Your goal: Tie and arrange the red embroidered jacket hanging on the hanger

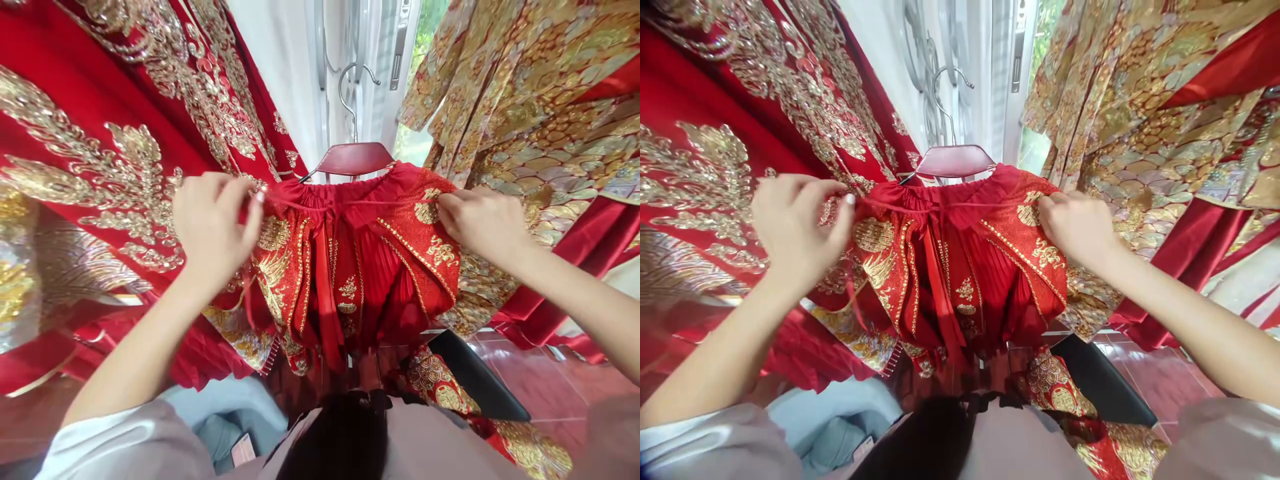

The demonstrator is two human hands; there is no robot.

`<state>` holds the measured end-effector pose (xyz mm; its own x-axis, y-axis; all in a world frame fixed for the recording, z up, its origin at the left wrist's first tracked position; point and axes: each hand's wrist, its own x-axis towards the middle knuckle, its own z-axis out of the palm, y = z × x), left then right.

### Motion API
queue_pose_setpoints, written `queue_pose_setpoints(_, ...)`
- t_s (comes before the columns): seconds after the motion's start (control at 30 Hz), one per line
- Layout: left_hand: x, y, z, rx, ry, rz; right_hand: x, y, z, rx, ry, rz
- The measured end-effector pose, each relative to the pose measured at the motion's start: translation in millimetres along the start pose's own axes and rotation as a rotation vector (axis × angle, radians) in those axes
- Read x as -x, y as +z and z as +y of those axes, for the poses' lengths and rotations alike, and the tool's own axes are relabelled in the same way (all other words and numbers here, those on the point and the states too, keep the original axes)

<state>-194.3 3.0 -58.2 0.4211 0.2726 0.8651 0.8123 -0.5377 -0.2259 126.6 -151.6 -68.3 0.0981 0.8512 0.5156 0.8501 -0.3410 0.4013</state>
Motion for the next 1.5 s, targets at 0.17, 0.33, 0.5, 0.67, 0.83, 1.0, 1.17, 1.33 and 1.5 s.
queue_pose_setpoints(0.17,10,32.6,51,-0.002,0.357,-0.123,-8,-12,-38,-0.171,0.034,-0.082)
queue_pose_setpoints(0.33,19,58.4,68,-0.028,0.384,-0.194,-15,-11,-74,-0.303,0.031,-0.041)
queue_pose_setpoints(0.5,23,49.7,85,0.014,0.433,-0.257,-28,-2,-97,-0.354,-0.234,-0.088)
queue_pose_setpoints(0.67,25,57.7,101,0.064,0.313,-0.367,-47,14,-98,-0.446,-0.240,-0.105)
queue_pose_setpoints(0.83,7,50.8,89,0.436,0.143,-0.484,-49,14,-87,-0.786,-0.172,-0.059)
queue_pose_setpoints(1.0,-14,20.1,91,0.849,-0.041,-0.391,-34,-10,-84,-1.004,-0.089,-0.004)
queue_pose_setpoints(1.17,-24,9.1,101,0.890,-0.149,-0.227,-28,-21,-78,-1.079,0.007,0.070)
queue_pose_setpoints(1.33,-43,39.3,60,0.989,-0.299,-0.151,-51,-14,-45,-1.318,0.209,0.044)
queue_pose_setpoints(1.5,-47,49.2,31,1.047,-0.325,-0.161,-64,-6,-27,-1.386,0.199,-0.029)
